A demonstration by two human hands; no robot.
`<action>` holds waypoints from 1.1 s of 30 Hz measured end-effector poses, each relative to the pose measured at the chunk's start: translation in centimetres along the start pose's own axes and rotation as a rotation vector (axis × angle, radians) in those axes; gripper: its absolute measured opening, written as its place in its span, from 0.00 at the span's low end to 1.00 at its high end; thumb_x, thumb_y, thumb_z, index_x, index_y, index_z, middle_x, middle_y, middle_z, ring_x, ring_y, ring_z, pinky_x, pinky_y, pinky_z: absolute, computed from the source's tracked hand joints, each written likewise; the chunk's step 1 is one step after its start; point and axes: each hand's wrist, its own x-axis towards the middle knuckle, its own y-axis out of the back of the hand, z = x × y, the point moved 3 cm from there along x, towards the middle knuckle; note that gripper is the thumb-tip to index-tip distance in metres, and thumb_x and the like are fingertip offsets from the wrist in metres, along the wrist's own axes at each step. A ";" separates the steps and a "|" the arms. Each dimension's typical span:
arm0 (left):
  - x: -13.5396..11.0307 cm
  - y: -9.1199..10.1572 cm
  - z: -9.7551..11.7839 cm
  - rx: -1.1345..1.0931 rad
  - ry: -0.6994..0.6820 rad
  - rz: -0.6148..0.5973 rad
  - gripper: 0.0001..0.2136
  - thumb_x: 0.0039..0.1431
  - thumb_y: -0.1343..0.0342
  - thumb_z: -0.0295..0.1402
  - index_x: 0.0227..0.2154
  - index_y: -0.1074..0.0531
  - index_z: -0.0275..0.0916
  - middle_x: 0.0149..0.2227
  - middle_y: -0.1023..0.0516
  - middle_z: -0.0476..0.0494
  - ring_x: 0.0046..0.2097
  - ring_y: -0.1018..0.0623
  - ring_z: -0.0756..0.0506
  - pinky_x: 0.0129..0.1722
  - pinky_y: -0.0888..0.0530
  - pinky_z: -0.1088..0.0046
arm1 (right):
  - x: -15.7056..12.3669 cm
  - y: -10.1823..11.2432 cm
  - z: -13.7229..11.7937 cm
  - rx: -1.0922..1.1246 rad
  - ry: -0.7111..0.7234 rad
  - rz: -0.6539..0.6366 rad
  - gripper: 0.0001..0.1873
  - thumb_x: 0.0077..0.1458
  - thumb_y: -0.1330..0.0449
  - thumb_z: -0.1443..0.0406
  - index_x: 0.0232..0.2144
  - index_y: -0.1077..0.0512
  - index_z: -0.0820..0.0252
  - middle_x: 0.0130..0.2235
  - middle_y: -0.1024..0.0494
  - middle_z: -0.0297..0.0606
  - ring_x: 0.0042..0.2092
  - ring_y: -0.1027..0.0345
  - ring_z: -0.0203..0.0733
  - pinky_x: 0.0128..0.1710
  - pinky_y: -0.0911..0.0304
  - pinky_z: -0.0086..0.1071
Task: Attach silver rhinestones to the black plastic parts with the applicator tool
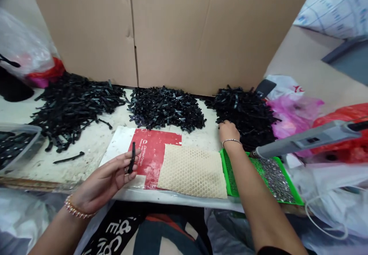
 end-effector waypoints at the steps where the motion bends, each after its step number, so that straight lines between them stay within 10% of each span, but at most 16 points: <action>1: 0.0 -0.1 -0.1 0.011 -0.002 -0.005 0.11 0.50 0.41 0.22 0.37 0.23 0.37 0.36 0.23 0.44 0.33 0.24 0.51 0.34 0.23 0.77 | 0.0 0.1 0.1 -0.013 0.005 0.012 0.22 0.60 0.55 0.76 0.47 0.26 0.64 0.51 0.33 0.50 0.48 0.36 0.53 0.41 0.36 0.37; 9: -0.4 -0.6 -1.6 0.060 -0.027 0.054 0.10 0.54 0.46 0.26 0.37 0.22 0.34 0.41 0.23 0.39 0.33 0.25 0.50 0.31 0.25 0.78 | -0.5 0.6 0.7 0.005 0.073 0.201 0.12 0.61 0.49 0.70 0.42 0.26 0.61 0.46 0.28 0.45 0.47 0.37 0.52 0.39 0.39 0.37; 17: -0.2 -2.6 -3.0 0.177 -0.078 0.031 0.13 0.48 0.41 0.31 0.39 0.23 0.34 0.29 0.29 0.48 0.27 0.32 0.54 0.26 0.32 0.80 | -4.5 2.7 -0.7 0.731 0.228 0.610 0.13 0.62 0.49 0.64 0.46 0.29 0.59 0.41 0.27 0.41 0.45 0.35 0.46 0.49 0.43 0.40; 20: -0.4 -4.5 -3.8 0.242 -0.125 0.012 0.17 0.50 0.41 0.40 0.40 0.24 0.35 0.28 0.32 0.50 0.26 0.34 0.54 0.24 0.37 0.80 | -9.4 2.1 -4.8 1.352 0.387 0.382 0.18 0.62 0.48 0.59 0.52 0.38 0.59 0.35 0.28 0.37 0.29 0.35 0.39 0.28 0.37 0.31; 23: -0.7 -6.4 -4.5 0.328 -0.193 -0.028 0.17 0.48 0.39 0.46 0.34 0.24 0.37 0.27 0.33 0.50 0.26 0.36 0.53 0.24 0.39 0.79 | -14.8 1.8 -9.5 1.637 0.602 0.100 0.17 0.58 0.40 0.57 0.46 0.35 0.59 0.34 0.27 0.35 0.30 0.34 0.37 0.28 0.36 0.28; 33: -0.7 -6.6 -5.5 0.401 -0.362 0.048 0.19 0.45 0.36 0.47 0.34 0.22 0.37 0.24 0.35 0.52 0.26 0.38 0.53 0.24 0.39 0.79 | -20.8 2.6 -9.7 1.344 0.739 0.487 0.11 0.63 0.41 0.64 0.48 0.31 0.56 0.42 0.26 0.38 0.42 0.32 0.41 0.41 0.34 0.35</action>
